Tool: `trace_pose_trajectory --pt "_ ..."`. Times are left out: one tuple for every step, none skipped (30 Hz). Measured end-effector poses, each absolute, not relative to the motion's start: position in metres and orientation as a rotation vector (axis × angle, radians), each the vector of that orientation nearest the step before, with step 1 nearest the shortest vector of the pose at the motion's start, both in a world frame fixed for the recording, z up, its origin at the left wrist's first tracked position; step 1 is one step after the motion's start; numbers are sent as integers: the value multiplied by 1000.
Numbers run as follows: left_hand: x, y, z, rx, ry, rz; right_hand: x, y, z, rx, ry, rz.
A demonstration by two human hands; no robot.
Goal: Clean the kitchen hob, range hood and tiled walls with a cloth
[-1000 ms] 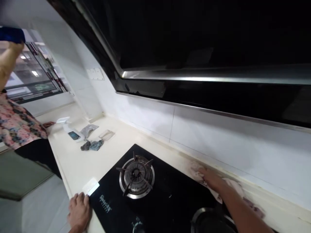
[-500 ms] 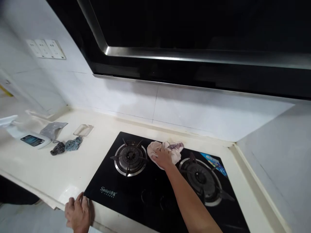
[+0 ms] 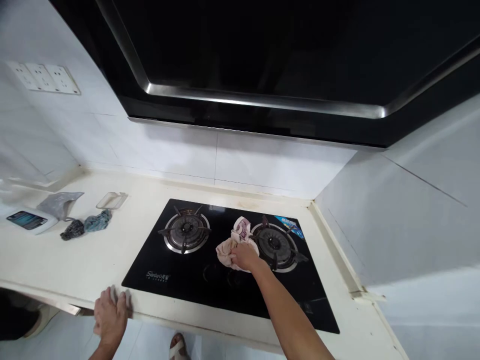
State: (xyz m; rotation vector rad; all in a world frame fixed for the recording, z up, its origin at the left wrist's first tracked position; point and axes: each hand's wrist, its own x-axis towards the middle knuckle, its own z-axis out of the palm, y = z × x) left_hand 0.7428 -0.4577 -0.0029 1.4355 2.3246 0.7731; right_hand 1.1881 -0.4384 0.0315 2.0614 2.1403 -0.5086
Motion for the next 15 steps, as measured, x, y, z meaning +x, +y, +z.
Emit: trace_pose_trajectory --pt "740 -460 0 1435 2298 780 1191 -444 33 2067 2128 -493" --pt "738 -462 3 1444 2270 780 1193 -449 34 2078 2114 -479" --pt "735 -464 6 1454 2243 779 1194 -456 36 2092 2099 -467" --pt "732 -467 9 1459 2221 778 1195 -463 37 2108 2085 -458" --pt "729 -470 12 1458 2204 780 1196 -472 38 2129 2072 -448" --pt "727 -474 13 1453 2190 782 1196 -482 38 2154 2059 -436" --pt "724 -478 12 1440 2178 786 1196 -493 37 2183 2051 -421" --pt "722 -483 10 1415 2165 790 1197 -505 35 2210 2047 -402" --pt "719 -488 6 1389 2138 804 1197 -519 31 2248 2046 -374" --pt "715 -493 1 1362 2100 834 1198 -533 25 2296 2042 -340" --pt "711 -497 -6 1336 2064 883 1200 -548 19 2347 2032 -309" --pt "707 -501 -14 1309 2035 933 1202 -562 12 2400 2010 -285" --pt "701 -505 -22 1284 2017 970 1207 -577 4 2458 1977 -259" --pt "695 -510 -29 1265 2016 993 1212 -590 -4 2520 1932 -223" --pt "689 -514 -36 1248 2029 1002 1220 -603 -11 2584 1875 -171"
